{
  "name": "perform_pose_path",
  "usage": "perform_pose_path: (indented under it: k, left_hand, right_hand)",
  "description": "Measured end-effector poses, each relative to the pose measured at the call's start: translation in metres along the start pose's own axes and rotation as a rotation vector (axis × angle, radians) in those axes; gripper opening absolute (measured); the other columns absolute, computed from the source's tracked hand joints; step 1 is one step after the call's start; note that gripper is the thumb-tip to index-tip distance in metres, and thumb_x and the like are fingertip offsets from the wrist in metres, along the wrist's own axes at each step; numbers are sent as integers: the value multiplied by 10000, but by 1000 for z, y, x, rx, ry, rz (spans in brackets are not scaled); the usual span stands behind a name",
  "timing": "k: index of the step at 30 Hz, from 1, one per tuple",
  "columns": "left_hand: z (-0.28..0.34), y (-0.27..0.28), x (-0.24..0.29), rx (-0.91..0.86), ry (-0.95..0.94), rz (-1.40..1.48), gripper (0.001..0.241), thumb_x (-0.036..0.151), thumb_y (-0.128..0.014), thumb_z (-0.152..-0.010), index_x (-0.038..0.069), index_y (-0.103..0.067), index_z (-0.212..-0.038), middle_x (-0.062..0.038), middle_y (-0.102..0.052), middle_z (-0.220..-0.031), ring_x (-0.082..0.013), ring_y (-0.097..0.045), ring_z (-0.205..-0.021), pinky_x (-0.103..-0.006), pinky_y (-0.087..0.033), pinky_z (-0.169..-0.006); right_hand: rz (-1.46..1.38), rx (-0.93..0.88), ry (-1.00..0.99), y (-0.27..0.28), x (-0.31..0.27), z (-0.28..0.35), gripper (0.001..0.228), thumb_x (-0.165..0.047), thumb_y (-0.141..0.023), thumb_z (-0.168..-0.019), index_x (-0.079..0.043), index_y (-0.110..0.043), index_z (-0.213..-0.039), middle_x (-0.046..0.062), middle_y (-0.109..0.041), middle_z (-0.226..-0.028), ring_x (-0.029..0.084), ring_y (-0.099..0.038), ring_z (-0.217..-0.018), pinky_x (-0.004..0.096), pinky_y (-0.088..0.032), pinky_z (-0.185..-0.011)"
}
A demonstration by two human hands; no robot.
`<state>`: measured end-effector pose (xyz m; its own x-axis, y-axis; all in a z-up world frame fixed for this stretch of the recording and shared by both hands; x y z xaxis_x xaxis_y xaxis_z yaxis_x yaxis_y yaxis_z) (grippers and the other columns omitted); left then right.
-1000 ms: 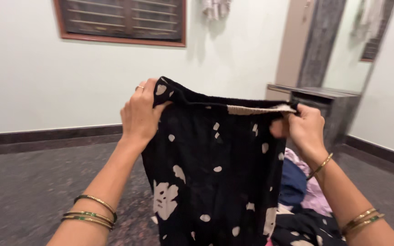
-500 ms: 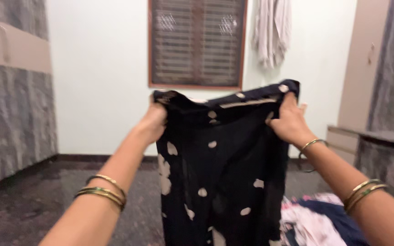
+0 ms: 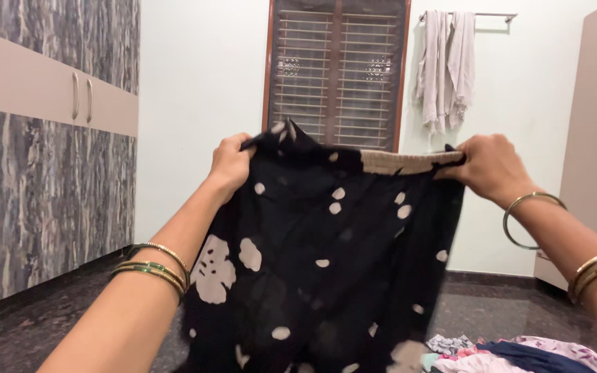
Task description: The person folds a black and white patterned pair of pants and a matching top on the floor. They smooth and align the garments, fold them into compact rectangles, and place them on a growing pile of folded clothes.
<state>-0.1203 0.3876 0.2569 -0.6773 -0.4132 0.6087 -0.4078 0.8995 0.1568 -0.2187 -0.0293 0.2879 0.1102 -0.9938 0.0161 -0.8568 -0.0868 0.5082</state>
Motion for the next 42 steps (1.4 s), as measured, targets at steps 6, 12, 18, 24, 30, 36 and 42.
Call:
perform_pose_path:
  k: [6, 12, 18, 24, 30, 36, 42]
  left_hand:
    - [25, 1, 2, -136, -615, -268, 932, -270, -447, -635, 261, -515, -1398, -221, -527, -1303, -375, -635, -1069, -432, -542, -906]
    - [59, 7, 34, -384, -819, -727, 923, -206, -491, -745, 413, -455, -1429, -181, -251, -1594, -385, -702, -921, -437, -617, -758]
    - [57, 10, 37, -294, -1119, -813, 474, -58, -573, -841, 245, -648, -1196, -120, -521, -1440, -351, -727, -1020, -432, -619, -752]
    - [35, 5, 43, -84, -341, -707, 240, 33, -599, -852, -77, -664, -1055, -190, -543, -1439, -422, -666, -1083, -465, -564, -898]
    - [19, -11, 72, 57, 2, -403, 427, 303, -690, -939, -79, -669, -1128, -205, -541, -1382, -421, -608, -1198, -493, -523, -973]
    - [4, -8, 71, 25, -333, -489, 404, -46, -597, -763, 4, -681, -1154, -151, -560, -1379, -425, -596, -1172, -491, -511, -951]
    - [-12, 20, 93, -32, -290, -650, 321, 135, -530, -877, 185, -798, -1047, -187, -710, -1130, -410, -671, -1066, -500, -531, -938]
  right_hand:
    - [-433, 137, -27, -18, -2, -8, 294, -250, -900, -670, -54, -819, -874, 88, -748, -666, 94, -657, -510, 273, -537, -474]
    - [-231, 271, -41, -11, -5, -14, 274, -265, -899, -804, -28, -811, -908, 147, -696, -619, 197, -603, -451, 338, -461, -461]
    - [81, 401, 52, 3, 6, -10, 344, -283, -890, -900, 13, -770, -771, 162, -688, -701, 290, -609, -515, 376, -473, -554]
    - [474, 68, 708, 1, 22, -11, 109, -144, -708, -865, -41, -732, -837, 114, -690, -1068, 226, -729, -921, 283, -634, -771]
    - [544, -189, 908, -13, -8, -1, 166, -149, -689, -845, -80, -669, -994, 108, -633, -1169, 235, -702, -960, 302, -604, -848]
    - [619, -491, 347, 14, -33, 5, 348, -378, -714, -904, -101, -646, -1105, 52, -675, -1042, 212, -706, -920, 338, -605, -807]
    - [626, -287, 4, 68, -30, -18, 508, -608, -573, -934, -126, -728, -983, 70, -744, -880, 193, -725, -753, 372, -630, -699]
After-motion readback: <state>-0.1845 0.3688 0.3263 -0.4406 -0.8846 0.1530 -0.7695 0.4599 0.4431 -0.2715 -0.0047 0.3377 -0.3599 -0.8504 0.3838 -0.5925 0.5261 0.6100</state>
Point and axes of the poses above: each hand's wrist, its own z-axis away from the middle knuckle, its own y-axis out of the back of the hand, x = y × z, the point moved 1 cm from there along -z, towards the middle knuckle
